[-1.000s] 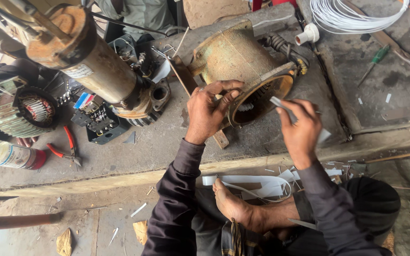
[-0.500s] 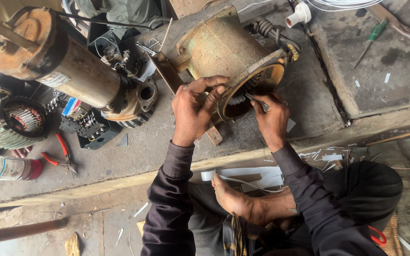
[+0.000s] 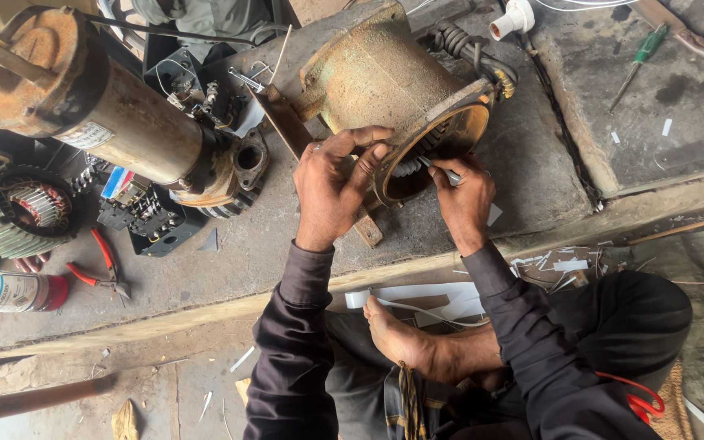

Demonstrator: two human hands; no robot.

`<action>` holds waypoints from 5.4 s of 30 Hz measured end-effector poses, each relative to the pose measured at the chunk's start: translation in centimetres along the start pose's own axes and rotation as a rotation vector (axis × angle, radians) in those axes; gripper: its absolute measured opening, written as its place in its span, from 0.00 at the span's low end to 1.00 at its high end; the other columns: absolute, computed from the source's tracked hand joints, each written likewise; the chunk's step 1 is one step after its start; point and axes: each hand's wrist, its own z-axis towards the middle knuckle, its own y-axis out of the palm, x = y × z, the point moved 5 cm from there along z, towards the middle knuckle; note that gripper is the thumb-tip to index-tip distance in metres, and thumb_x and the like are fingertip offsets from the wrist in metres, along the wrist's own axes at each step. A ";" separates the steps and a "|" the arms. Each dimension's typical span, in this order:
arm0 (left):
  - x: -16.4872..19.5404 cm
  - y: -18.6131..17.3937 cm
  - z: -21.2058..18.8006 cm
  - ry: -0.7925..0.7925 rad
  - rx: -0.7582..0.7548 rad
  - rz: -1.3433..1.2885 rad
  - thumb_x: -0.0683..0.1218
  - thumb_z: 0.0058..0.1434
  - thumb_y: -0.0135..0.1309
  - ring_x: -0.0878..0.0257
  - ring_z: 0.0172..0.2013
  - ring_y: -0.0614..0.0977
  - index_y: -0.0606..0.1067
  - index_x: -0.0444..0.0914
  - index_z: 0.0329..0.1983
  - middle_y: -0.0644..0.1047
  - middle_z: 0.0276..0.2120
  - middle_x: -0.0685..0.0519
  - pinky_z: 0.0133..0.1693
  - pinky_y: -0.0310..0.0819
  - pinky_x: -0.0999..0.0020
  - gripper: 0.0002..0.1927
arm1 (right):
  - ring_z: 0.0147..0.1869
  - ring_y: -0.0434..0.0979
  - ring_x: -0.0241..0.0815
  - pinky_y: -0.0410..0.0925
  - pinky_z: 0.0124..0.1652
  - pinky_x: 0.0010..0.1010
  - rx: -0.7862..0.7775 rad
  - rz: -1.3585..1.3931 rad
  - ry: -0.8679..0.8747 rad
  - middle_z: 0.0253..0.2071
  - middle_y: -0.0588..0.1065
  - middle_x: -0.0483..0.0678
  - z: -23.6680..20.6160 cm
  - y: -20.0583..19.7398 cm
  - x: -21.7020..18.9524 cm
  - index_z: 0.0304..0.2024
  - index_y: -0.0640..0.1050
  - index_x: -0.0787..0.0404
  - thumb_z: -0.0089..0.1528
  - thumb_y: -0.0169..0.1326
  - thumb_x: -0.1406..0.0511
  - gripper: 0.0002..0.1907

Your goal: The person sits on the floor cutting strips from a roll of white insulating sheet with scissors and folding the pieces. They insert the folded insulation strips one at a time into the slots of a motor stator housing mounted on a wooden bracket, pressing each strip into place by hand.

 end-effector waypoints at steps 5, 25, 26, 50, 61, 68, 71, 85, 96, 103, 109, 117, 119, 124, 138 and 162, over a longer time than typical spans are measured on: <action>0.0 0.2 0.0 0.011 0.008 -0.002 0.51 0.66 0.61 0.62 0.36 0.84 0.83 0.48 0.47 0.84 0.37 0.57 0.46 0.68 0.67 0.08 | 0.46 0.84 0.47 0.74 0.46 0.34 0.010 0.048 0.039 0.44 0.82 0.52 0.0 0.0 0.0 0.41 0.86 0.59 0.59 0.66 0.70 0.07; 0.4 1.0 0.2 0.040 0.037 -0.012 0.51 0.67 0.60 0.61 0.40 0.85 0.82 0.48 0.47 0.85 0.40 0.57 0.46 0.67 0.67 0.08 | 0.45 0.84 0.52 0.73 0.45 0.38 0.039 -0.057 0.045 0.43 0.82 0.53 0.8 -0.4 -0.7 0.40 0.86 0.59 0.58 0.66 0.69 0.07; 0.5 1.0 0.2 0.047 0.041 -0.017 0.51 0.67 0.60 0.61 0.40 0.85 0.82 0.48 0.47 0.85 0.40 0.57 0.46 0.67 0.67 0.08 | 0.45 0.84 0.52 0.73 0.45 0.38 0.037 -0.069 0.053 0.43 0.82 0.54 0.9 -0.4 -0.7 0.40 0.86 0.59 0.58 0.66 0.69 0.07; 0.4 1.8 0.7 0.002 0.028 -0.026 0.53 0.66 0.60 0.62 0.38 0.84 0.83 0.48 0.47 0.85 0.39 0.56 0.44 0.65 0.66 0.09 | 0.53 0.78 0.62 0.71 0.51 0.46 -0.147 -0.236 -0.192 0.48 0.78 0.61 1.4 -0.4 -1.9 0.52 0.79 0.64 0.52 0.65 0.72 0.24; 0.1 1.8 1.0 0.050 0.067 -0.028 0.52 0.67 0.58 0.61 0.41 0.85 0.83 0.50 0.47 0.85 0.44 0.57 0.46 0.67 0.67 0.09 | 0.50 0.79 0.60 0.72 0.48 0.46 -0.125 -0.235 -0.160 0.48 0.79 0.58 2.7 0.4 -2.6 0.56 0.76 0.63 0.54 0.63 0.73 0.26; -0.4 2.1 1.3 -0.066 0.026 -0.030 0.53 0.64 0.59 0.62 0.36 0.85 0.84 0.50 0.46 0.86 0.40 0.58 0.46 0.67 0.66 0.10 | 0.43 0.80 0.62 0.73 0.40 0.49 -0.220 -0.498 -0.117 0.40 0.79 0.59 0.9 -0.4 -1.9 0.54 0.77 0.58 0.60 0.61 0.61 0.20; -0.5 2.2 1.1 -0.071 0.020 -0.022 0.53 0.65 0.59 0.62 0.36 0.84 0.84 0.50 0.47 0.85 0.41 0.58 0.47 0.68 0.66 0.10 | 0.39 0.81 0.63 0.73 0.37 0.50 -0.267 -0.464 -0.020 0.37 0.80 0.58 0.4 -0.4 -0.9 0.53 0.79 0.56 0.64 0.59 0.60 0.15; -0.7 2.7 1.4 0.037 0.077 -0.097 0.53 0.67 0.58 0.59 0.44 0.86 0.83 0.49 0.47 0.85 0.43 0.56 0.49 0.75 0.67 0.09 | 0.38 0.82 0.62 0.73 0.37 0.51 -0.315 -0.624 0.014 0.37 0.81 0.58 0.9 0.1 1.3 0.53 0.79 0.54 0.66 0.56 0.54 0.17; -1.6 3.1 1.3 -0.002 0.024 -0.014 0.57 0.68 0.53 0.64 0.43 0.85 0.82 0.52 0.50 0.85 0.44 0.60 0.52 0.69 0.64 0.13 | 0.43 0.81 0.64 0.73 0.41 0.53 -0.242 -0.515 -0.155 0.42 0.80 0.60 2.0 1.3 0.3 0.52 0.79 0.58 0.63 0.58 0.58 0.17; -1.5 2.8 1.4 0.047 0.089 -0.038 0.55 0.68 0.56 0.60 0.45 0.85 0.83 0.51 0.49 0.85 0.44 0.57 0.52 0.70 0.66 0.11 | 0.37 0.81 0.64 0.73 0.36 0.52 -0.278 -0.564 -0.096 0.36 0.80 0.60 1.4 0.1 -0.4 0.51 0.79 0.57 0.67 0.55 0.58 0.13; -1.0 2.7 1.9 -0.075 0.011 -0.011 0.54 0.65 0.58 0.58 0.33 0.83 0.84 0.50 0.47 0.86 0.38 0.56 0.46 0.68 0.66 0.11 | 0.40 0.80 0.63 0.73 0.38 0.50 -0.185 -0.427 -0.164 0.40 0.79 0.61 2.2 0.4 -2.3 0.53 0.78 0.60 0.64 0.56 0.64 0.15; -0.4 2.0 2.0 0.000 0.055 -0.009 0.53 0.65 0.58 0.61 0.33 0.83 0.84 0.49 0.47 0.85 0.37 0.54 0.46 0.66 0.66 0.10 | 0.43 0.81 0.63 0.73 0.41 0.49 -0.169 -0.382 -0.160 0.43 0.79 0.61 2.3 -0.5 -3.0 0.53 0.79 0.60 0.65 0.54 0.67 0.14; -0.5 1.9 2.1 -0.002 0.051 0.000 0.53 0.65 0.59 0.60 0.32 0.82 0.84 0.49 0.46 0.85 0.36 0.54 0.45 0.66 0.66 0.10 | 0.41 0.81 0.63 0.74 0.40 0.49 -0.210 -0.397 -0.117 0.43 0.79 0.61 2.6 0.2 -2.8 0.53 0.79 0.60 0.66 0.54 0.66 0.13; -0.8 1.9 2.0 -0.073 0.021 0.011 0.54 0.64 0.58 0.60 0.25 0.81 0.84 0.49 0.46 0.85 0.34 0.55 0.49 0.65 0.64 0.11 | 0.40 0.82 0.60 0.75 0.38 0.45 -0.212 -0.362 -0.127 0.43 0.79 0.62 2.2 0.5 -2.5 0.54 0.77 0.64 0.66 0.54 0.65 0.15; -1.2 2.0 1.8 -0.059 0.024 0.023 0.55 0.65 0.58 0.61 0.29 0.82 0.84 0.50 0.46 0.86 0.35 0.57 0.48 0.65 0.62 0.10 | 0.39 0.82 0.60 0.75 0.37 0.47 -0.228 -0.371 -0.091 0.38 0.80 0.59 1.9 1.1 -1.2 0.50 0.79 0.60 0.67 0.55 0.66 0.10; -1.1 1.1 1.2 -0.016 0.035 0.036 0.55 0.66 0.58 0.65 0.30 0.82 0.83 0.50 0.46 0.86 0.37 0.58 0.44 0.64 0.65 0.10 | 0.34 0.86 0.41 0.76 0.32 0.33 -0.369 0.007 -0.067 0.35 0.82 0.54 1.7 -0.7 0.5 0.60 0.79 0.51 0.64 0.59 0.66 0.20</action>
